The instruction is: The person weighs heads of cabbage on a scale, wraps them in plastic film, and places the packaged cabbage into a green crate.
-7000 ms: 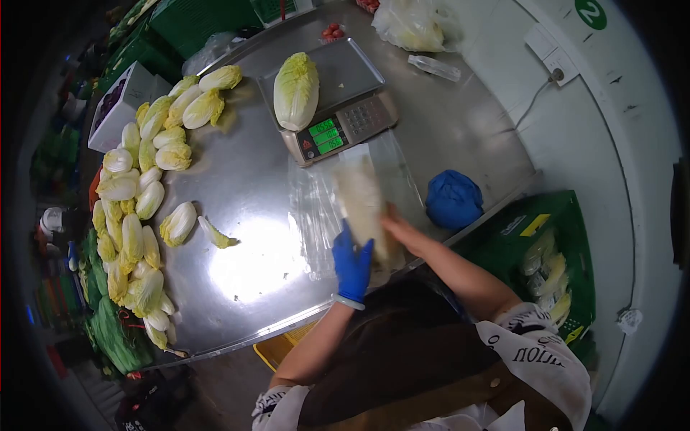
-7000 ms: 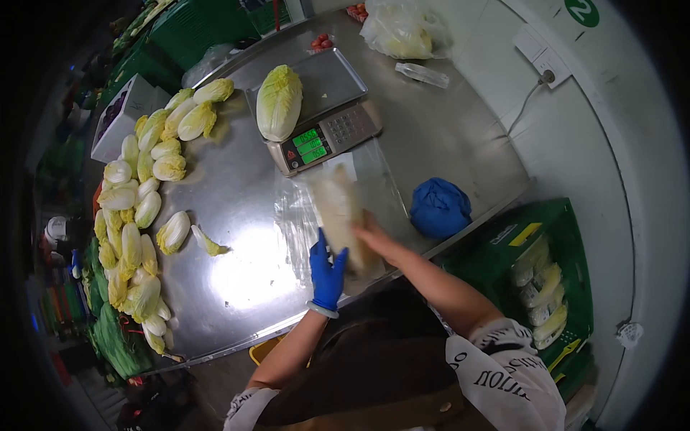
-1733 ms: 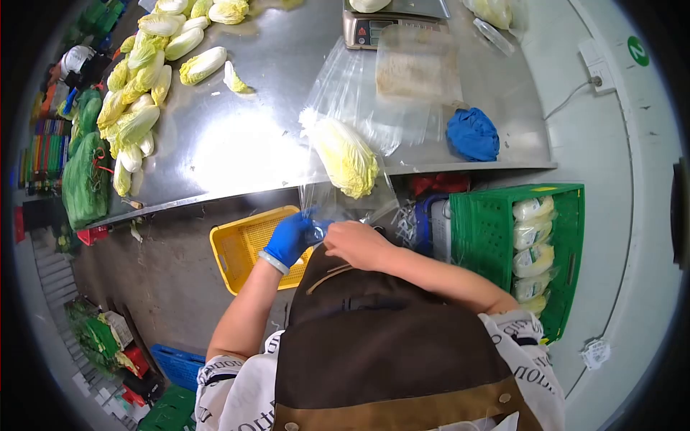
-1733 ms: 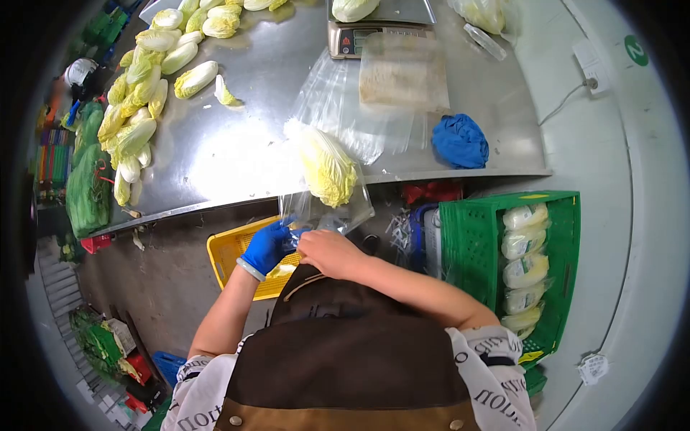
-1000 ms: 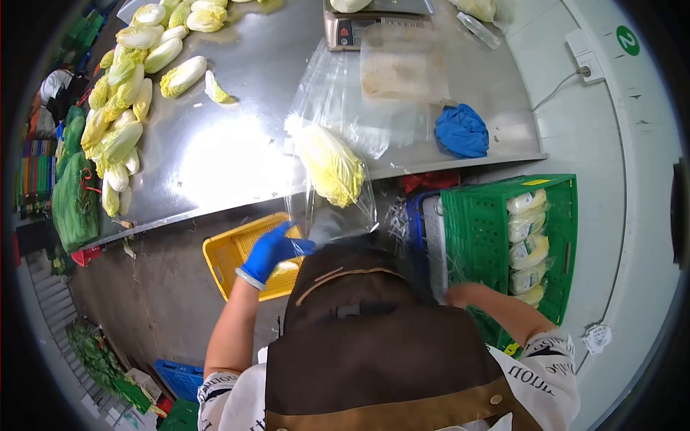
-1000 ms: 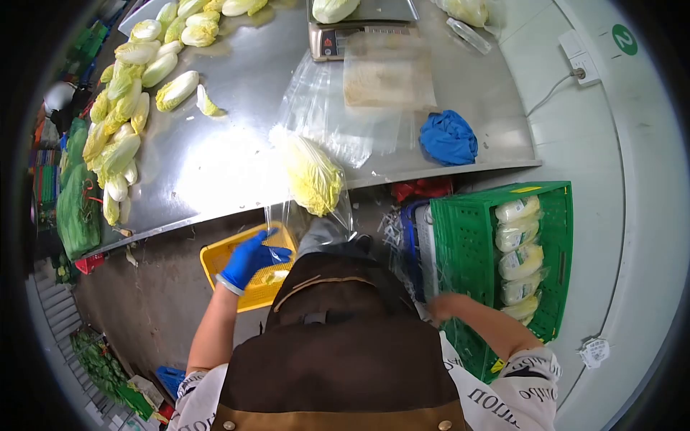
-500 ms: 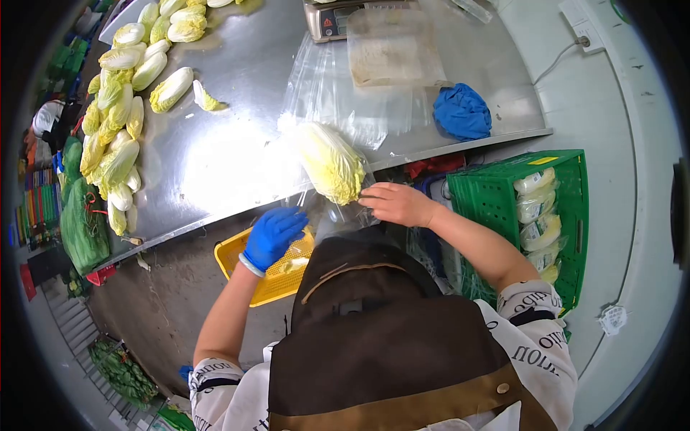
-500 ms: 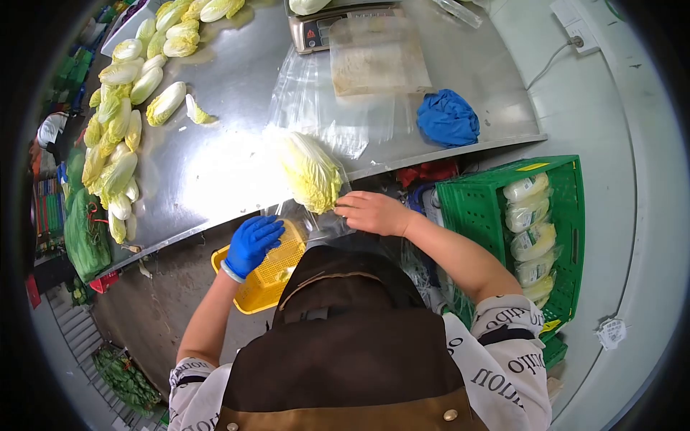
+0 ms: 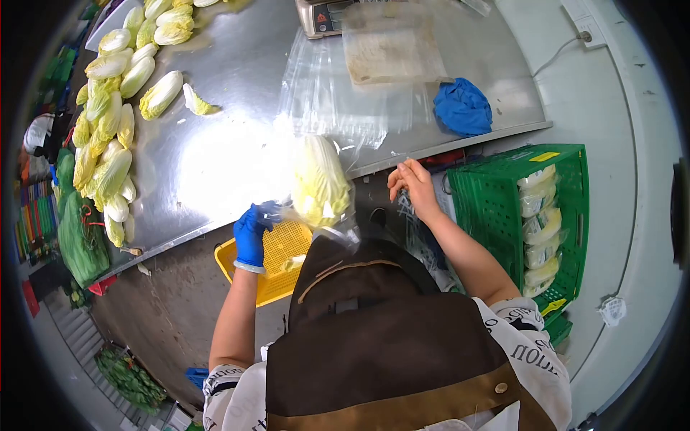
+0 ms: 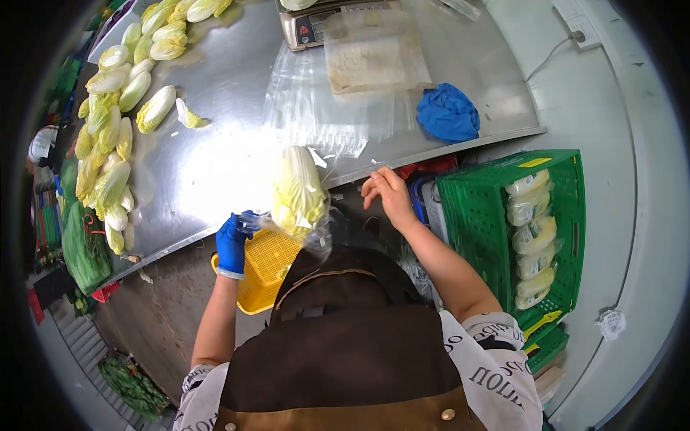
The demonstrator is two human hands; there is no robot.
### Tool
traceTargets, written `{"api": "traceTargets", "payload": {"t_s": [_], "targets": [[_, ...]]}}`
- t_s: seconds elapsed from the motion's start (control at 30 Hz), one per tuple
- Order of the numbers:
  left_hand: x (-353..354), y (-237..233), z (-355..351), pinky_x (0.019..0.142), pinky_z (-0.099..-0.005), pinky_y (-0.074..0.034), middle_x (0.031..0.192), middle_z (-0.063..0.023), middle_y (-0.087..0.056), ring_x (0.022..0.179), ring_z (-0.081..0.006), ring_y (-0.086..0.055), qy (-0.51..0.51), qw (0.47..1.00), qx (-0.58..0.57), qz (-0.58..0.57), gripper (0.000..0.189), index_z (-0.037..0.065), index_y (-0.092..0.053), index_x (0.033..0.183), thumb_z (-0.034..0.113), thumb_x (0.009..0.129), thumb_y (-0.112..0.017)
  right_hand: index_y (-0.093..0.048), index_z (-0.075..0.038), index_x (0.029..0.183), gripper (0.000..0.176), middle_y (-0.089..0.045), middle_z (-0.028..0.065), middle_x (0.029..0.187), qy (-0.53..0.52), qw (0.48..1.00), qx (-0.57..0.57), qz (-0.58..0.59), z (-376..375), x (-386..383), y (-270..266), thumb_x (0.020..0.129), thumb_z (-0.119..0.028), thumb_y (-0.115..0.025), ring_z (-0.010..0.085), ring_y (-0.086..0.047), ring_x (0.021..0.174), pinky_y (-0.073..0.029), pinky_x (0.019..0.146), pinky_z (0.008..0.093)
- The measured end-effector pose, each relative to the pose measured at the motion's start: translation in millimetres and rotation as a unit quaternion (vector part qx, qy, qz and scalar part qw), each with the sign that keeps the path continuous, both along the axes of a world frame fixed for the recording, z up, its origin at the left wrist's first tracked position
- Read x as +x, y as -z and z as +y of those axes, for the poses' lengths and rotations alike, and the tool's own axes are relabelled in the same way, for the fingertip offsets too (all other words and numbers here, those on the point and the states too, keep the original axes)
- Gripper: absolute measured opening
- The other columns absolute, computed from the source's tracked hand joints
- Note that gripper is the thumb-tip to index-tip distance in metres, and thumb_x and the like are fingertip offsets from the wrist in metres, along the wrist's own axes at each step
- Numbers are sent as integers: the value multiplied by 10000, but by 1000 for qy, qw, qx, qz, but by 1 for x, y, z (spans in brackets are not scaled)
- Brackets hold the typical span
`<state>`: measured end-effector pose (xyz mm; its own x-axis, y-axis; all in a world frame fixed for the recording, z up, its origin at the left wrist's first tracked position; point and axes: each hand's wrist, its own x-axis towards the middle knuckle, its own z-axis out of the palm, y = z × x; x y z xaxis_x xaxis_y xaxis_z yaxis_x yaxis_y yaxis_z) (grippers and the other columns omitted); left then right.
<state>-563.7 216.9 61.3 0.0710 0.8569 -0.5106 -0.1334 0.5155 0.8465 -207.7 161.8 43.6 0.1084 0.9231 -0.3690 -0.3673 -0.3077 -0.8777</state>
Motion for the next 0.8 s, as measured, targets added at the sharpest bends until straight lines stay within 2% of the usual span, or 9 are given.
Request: {"api": "traceTargets", "payload": {"t_s": [0.07, 0.1, 0.2, 0.3, 0.4, 0.5, 0.63, 0.73, 0.8], "targets": [[-10, 7, 2, 597, -239, -435, 870, -78, -677, 692, -118, -592, 20, 1000, 0, 4, 381, -28, -654, 973, 313, 962, -483, -505, -13, 941, 138, -611, 124, 866, -25, 1000, 12, -9, -9, 9, 10, 920, -149, -508, 202, -625, 739, -493, 706, 295], [-15, 8, -1, 605, -238, -437, 881, -78, -677, 703, -121, -596, 29, 1000, -2, 7, 402, -29, -648, 1012, 327, 968, -465, -508, -11, 982, 181, -597, 128, 938, -69, 988, 72, -121, -14, 4, 2, 877, -152, -553, 222, -607, 830, -481, 759, 315], [-14, 5, -5, 620, -241, -443, 894, -78, -680, 707, -121, -590, 59, 998, 15, 18, 397, -36, -647, 1019, 314, 969, -468, -500, -21, 1169, 559, -488, 127, 1236, -244, 841, 229, -425, -22, -14, -41, 661, -128, -708, 316, -455, 1174, -389, 978, 384], [-16, 4, -5, 642, -253, -454, 912, -83, -681, 724, -126, -596, 66, 997, 33, 37, 393, -38, -646, 1021, 306, 973, -463, -538, -48, 1163, 511, -488, 128, 1256, -271, 795, 303, -451, -29, -49, -59, 688, -117, -712, 313, -432, 1195, -378, 992, 416], [-18, 3, -8, 663, -263, -463, 916, -91, -683, 729, -132, -603, 63, 995, 60, 55, 387, -35, -651, 1009, 298, 976, -457, -624, -22, 1036, 301, -597, 126, 1090, -242, 810, 374, -382, -23, -64, -43, 753, -104, -682, 291, -543, 1067, -435, 921, 381], [-24, -2, -5, 656, -257, -458, 852, -83, -681, 693, -125, -599, 69, 991, 76, 83, 382, -26, -660, 967, 298, 976, -459, -661, -2, 901, 122, -657, 101, 890, -146, 969, 105, -170, -30, -69, -31, 847, -98, -608, 236, -623, 885, -482, 820, 325], [-10, -3, 2, 604, -240, -438, 715, -48, -658, 623, -101, -577, 77, 986, 60, 133, 359, -12, -672, 873, 273, 969, -475, -585, 31, 680, 421, -655, 119, 756, 14, 997, -75, 29, -9, -61, -10, 969, -244, -452, 174, -612, 616, -493, 592, 308], [9, 29, 8, 518, -217, -344, 633, 11, -588, 553, -62, -457, 12, 989, -31, 141, 300, 3, -671, 799, 232, 933, -533, -558, 22, 638, 437, -613, 104, 614, -26, 982, -171, -74, 6, -66, -2, 945, -281, -492, 178, -593, 509, -474, 512, 304], [9, 72, 2, 504, -257, -363, 602, -17, -564, 529, -95, -466, 101, 962, 67, 246, 265, -4, -656, 757, 200, 894, -556, -553, 19, 637, 434, -569, 92, 556, -48, 964, -165, -202, 4, -79, 24, 934, -294, -510, 165, -556, 461, -445, 451, 311]]}}
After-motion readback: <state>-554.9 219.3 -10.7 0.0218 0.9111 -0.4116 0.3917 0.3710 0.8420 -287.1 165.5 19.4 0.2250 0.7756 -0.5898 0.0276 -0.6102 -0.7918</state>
